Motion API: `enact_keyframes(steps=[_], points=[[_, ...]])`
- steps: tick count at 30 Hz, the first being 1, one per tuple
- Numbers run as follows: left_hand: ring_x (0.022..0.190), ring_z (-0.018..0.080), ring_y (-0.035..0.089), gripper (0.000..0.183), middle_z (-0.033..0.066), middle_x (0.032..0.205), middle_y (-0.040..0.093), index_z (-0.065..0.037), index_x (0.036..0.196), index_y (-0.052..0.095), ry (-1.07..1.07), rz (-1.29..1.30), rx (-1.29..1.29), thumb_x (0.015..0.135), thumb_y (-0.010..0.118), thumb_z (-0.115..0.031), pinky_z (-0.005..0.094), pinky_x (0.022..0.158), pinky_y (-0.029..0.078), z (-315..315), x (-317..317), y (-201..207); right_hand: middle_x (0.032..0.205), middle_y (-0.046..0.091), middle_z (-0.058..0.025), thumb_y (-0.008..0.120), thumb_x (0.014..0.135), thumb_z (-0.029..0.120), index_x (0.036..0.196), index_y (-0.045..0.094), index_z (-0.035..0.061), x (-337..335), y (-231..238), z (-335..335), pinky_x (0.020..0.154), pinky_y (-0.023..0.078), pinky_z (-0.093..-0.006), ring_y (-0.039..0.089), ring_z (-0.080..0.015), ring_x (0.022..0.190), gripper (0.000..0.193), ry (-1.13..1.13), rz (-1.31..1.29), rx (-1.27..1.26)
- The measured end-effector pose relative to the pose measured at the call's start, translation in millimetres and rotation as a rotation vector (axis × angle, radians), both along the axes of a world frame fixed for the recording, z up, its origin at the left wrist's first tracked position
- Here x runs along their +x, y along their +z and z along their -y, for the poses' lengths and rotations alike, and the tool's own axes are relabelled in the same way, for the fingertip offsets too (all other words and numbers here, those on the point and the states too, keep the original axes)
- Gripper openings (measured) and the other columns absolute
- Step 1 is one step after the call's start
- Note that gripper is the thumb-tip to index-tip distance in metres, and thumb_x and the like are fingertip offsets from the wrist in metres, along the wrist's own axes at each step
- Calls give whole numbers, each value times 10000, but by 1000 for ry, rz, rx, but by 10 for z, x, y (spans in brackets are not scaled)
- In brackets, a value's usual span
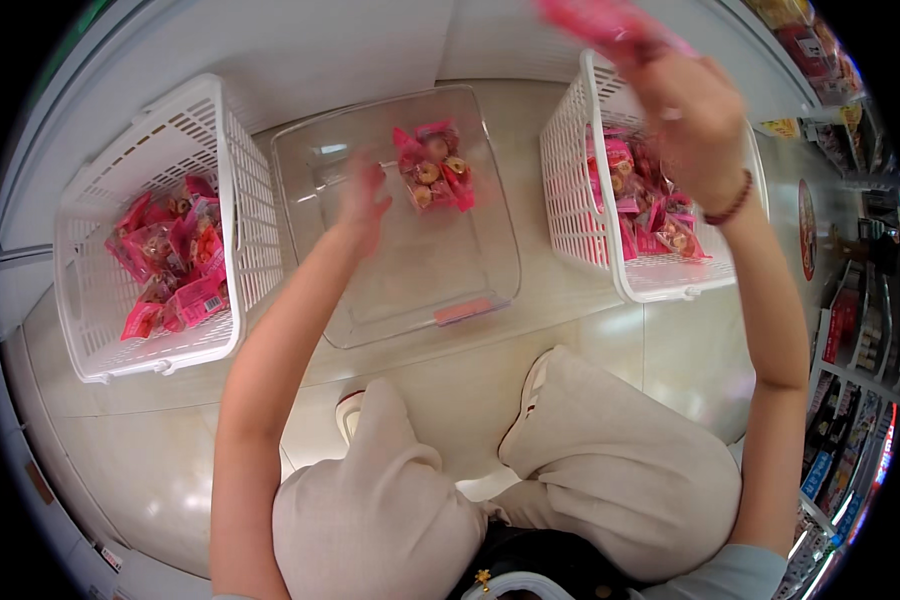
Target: The person transfers pink snack packets from white plastic baskets into a clear container and stacks them neatly.
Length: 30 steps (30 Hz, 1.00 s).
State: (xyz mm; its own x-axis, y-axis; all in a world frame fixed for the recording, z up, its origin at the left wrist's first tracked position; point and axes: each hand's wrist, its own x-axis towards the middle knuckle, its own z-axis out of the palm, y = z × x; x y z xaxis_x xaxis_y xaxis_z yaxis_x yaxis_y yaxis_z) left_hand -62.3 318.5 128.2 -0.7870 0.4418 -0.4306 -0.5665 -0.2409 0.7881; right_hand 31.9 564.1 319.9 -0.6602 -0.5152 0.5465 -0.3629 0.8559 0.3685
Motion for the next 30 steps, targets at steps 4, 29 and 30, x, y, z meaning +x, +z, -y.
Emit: enact_keyframes(steps=[4,29,30], points=[[1270,274,255,776,153,1377,255,-54,1365,174,-194,-180,107,805,442,-520,450,1035,189,276,-77,290,770,511,30,568,695,167,774,535,162,-343,-393,405,618,420,-257,537,-116,717,86,426,93,219],[947,147,456,579,51,1059,450,-129,1218,213,129,93,-244,795,568,-300,353,721,402,122,229,11,761,610,-107,559,792,212,910,568,50,-23,-775,-843,612,482,-293,599,-214,658,201,-582,142,-600],[988,147,446,587,50,1091,440,-140,1237,208,120,50,-275,809,563,-327,365,739,399,107,200,27,735,613,-129,568,779,251,908,566,31,67,-862,-945,590,485,-306,602,-233,621,255,-724,286,-734]])
